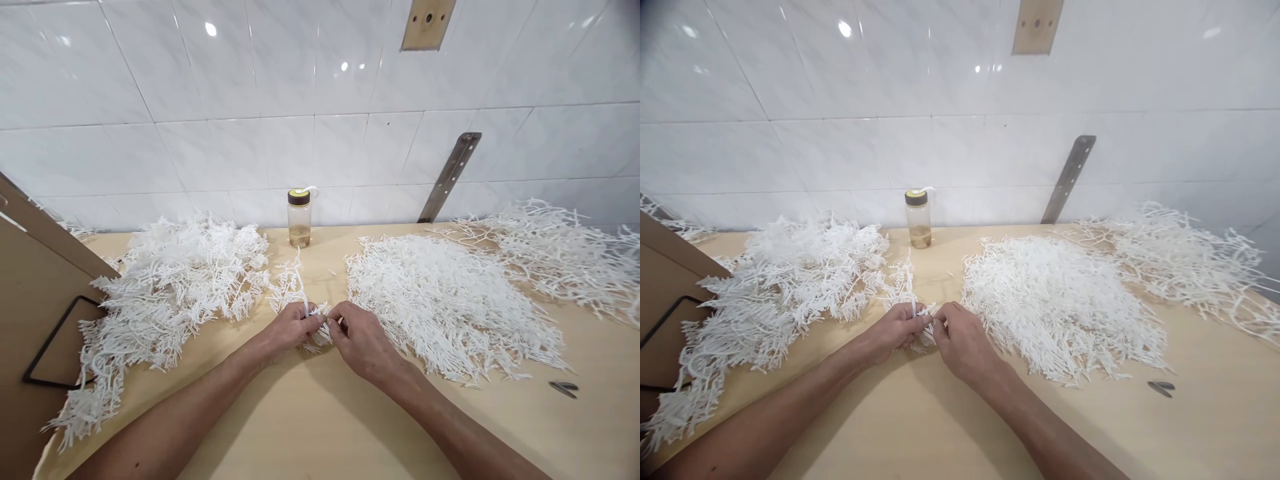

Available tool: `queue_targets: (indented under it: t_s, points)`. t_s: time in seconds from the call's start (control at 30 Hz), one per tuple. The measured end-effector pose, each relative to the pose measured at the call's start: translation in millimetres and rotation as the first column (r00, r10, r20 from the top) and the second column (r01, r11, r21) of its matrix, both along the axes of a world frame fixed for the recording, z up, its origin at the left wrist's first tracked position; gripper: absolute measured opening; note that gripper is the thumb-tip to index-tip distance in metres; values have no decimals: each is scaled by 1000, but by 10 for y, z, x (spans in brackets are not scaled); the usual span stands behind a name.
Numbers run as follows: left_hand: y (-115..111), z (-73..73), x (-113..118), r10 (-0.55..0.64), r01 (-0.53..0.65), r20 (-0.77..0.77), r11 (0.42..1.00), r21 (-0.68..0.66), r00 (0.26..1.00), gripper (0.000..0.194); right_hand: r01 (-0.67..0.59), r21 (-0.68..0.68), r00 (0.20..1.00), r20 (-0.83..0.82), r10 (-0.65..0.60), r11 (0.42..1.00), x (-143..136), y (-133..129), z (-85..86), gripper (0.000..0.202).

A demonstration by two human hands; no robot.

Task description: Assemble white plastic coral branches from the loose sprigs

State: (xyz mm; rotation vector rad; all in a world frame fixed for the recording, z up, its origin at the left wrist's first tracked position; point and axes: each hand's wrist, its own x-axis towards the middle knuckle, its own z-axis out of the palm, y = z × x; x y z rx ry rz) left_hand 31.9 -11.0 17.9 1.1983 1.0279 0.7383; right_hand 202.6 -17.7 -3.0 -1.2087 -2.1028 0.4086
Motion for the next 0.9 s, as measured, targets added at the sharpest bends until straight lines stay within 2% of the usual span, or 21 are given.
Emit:
queue_targets:
  t_s: [0.1, 0.23, 0.43, 0.5, 0.57, 0.63, 0.7, 0.8, 0.9]
  points:
    - [-14, -16, -1, 0, -1, 19, 998, 62, 1000, 53, 68, 16, 998, 17, -68, 998, -10, 34, -20, 12]
    - [-79, -57, 42, -93, 88, 33, 988, 124, 995, 50, 214, 191, 972, 54, -228, 958, 122, 170, -45, 17]
    - [-41, -146, 69, 102, -105, 117, 994, 26, 988, 49, 465, 226, 885, -87, -458, 856, 530, 392, 107, 6]
    - [-9, -172, 61, 134, -139, 139, 990, 27, 981, 47, 539, 240, 842, -120, -527, 807, 644, 433, 164, 2]
    - [11, -190, 55, 150, -156, 149, 987, 32, 977, 45, 576, 273, 816, -146, -559, 771, 715, 450, 206, 8]
    - [17, -201, 52, 160, -166, 150, 986, 27, 976, 45, 560, 290, 828, -174, -532, 776, 720, 437, 233, 14]
    - [14, -203, 53, 165, -170, 145, 985, 25, 976, 44, 481, 222, 875, -189, -446, 848, 650, 390, 245, 18]
    - [-1, -191, 59, 176, -181, 123, 983, 34, 977, 45, 234, -23, 954, -186, -234, 972, 448, 278, 235, 23]
    - [-18, -167, 75, 188, -195, 102, 979, 61, 977, 48, 11, -200, 985, -169, -45, 980, 259, 169, 209, 24]
